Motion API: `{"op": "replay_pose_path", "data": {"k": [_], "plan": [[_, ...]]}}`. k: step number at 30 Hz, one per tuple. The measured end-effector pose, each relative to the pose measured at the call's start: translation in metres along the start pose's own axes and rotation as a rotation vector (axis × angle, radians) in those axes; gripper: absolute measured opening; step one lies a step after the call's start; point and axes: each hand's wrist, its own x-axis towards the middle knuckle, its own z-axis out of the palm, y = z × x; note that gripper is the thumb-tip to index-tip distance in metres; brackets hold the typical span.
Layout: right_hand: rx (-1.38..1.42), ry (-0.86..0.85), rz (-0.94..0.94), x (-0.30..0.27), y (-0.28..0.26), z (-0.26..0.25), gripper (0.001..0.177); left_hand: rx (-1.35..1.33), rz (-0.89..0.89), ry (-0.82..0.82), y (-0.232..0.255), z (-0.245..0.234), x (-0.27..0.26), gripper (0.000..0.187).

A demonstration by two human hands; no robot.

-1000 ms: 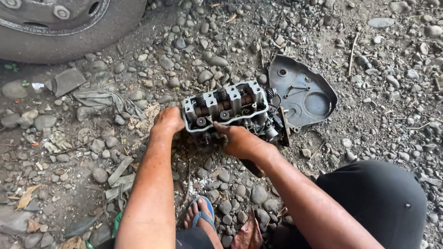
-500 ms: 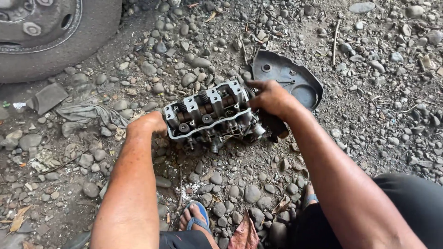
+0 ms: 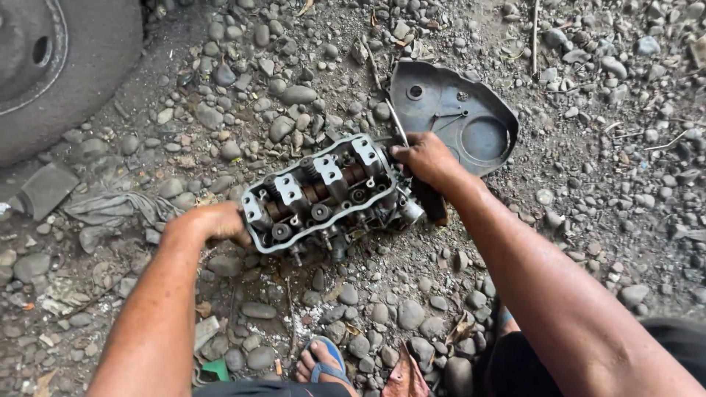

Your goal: The person sits on the ground and works on a disassembled engine cylinder head. They use a hammer and a metal rod to tap and adjust internal components within the cylinder head.

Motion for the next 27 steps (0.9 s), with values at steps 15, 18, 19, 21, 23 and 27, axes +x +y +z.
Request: {"op": "replay_pose_path", "data": {"k": [15, 18, 19, 21, 23, 27], "plan": [[-0.048, 0.016, 0.232, 0.044, 0.012, 0.022, 0.054, 0.145, -0.112, 0.402, -0.050, 0.057, 0.027, 0.045], [0.082, -0.001, 0.187, 0.045, 0.021, 0.029, 0.045, 0.212, -0.125, 0.499, -0.061, 0.079, 0.030, 0.043], [0.082, -0.009, 0.193, 0.039, 0.020, 0.024, 0.045, 0.212, -0.132, 0.492, -0.061, 0.088, 0.038, 0.043], [0.357, -0.014, 0.119, 0.028, 0.012, 0.020, 0.037, 0.223, -0.221, 0.674, -0.068, 0.098, 0.048, 0.037], [0.472, -0.033, 0.098, 0.019, 0.011, 0.019, 0.036, 0.191, -0.186, 0.699, -0.028, 0.092, 0.003, 0.037], [0.576, -0.066, 0.051, 0.024, 0.019, 0.023, 0.038, 0.187, -0.156, 0.568, -0.044, 0.085, 0.018, 0.039]]}}
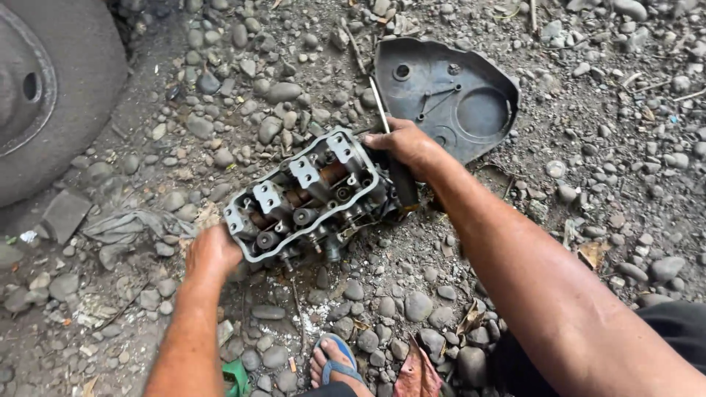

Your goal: The person sits on the ground and works on a disassembled engine cylinder head. They use a hammer and a metal rod to tap and adjust internal components within the cylinder head.

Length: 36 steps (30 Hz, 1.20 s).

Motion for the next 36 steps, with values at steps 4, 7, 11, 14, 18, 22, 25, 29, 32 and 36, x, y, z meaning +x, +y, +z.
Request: {"op": "replay_pose_path", "data": {"k": [4, 7, 11, 14, 18, 22, 25, 29, 32, 36], "plan": [[-0.152, 0.027, 0.063, -0.006, -0.020, 0.007, 0.037, -0.125, 0.072, -0.065, 0.024, -0.059, -0.035, 0.039], [-0.417, 0.094, 0.196, -0.012, -0.033, 0.011, 0.059, -0.316, 0.203, -0.204, 0.037, -0.074, -0.053, 0.041], [-0.658, 0.158, 0.209, -0.015, -0.044, 0.023, 0.068, -0.159, 0.042, -0.167, 0.034, -0.051, -0.041, 0.041], [-0.735, 0.188, 0.189, -0.004, -0.034, 0.022, 0.076, -0.115, 0.043, -0.100, 0.028, -0.031, -0.036, 0.039], [-0.816, 0.250, 0.178, 0.021, -0.016, 0.019, 0.081, 0.002, 0.013, 0.106, 0.026, 0.001, -0.021, 0.032], [-0.731, 0.246, 0.106, 0.028, -0.003, 0.006, 0.069, -0.195, 0.106, 0.236, 0.078, -0.074, -0.092, 0.034], [-0.634, 0.209, 0.012, 0.036, 0.016, 0.003, 0.053, -0.095, 0.098, 0.159, 0.050, -0.053, -0.064, 0.036], [-0.619, 0.213, -0.027, 0.046, 0.023, -0.002, 0.043, -0.188, 0.145, -0.128, 0.065, -0.112, -0.079, 0.036], [-0.612, 0.222, -0.046, 0.041, 0.010, -0.001, 0.041, -0.198, 0.119, -0.198, 0.073, -0.117, -0.077, 0.044], [-0.580, 0.213, -0.025, 0.017, 0.004, 0.009, 0.037, -0.117, 0.050, -0.153, 0.048, -0.065, -0.051, 0.040]]}}
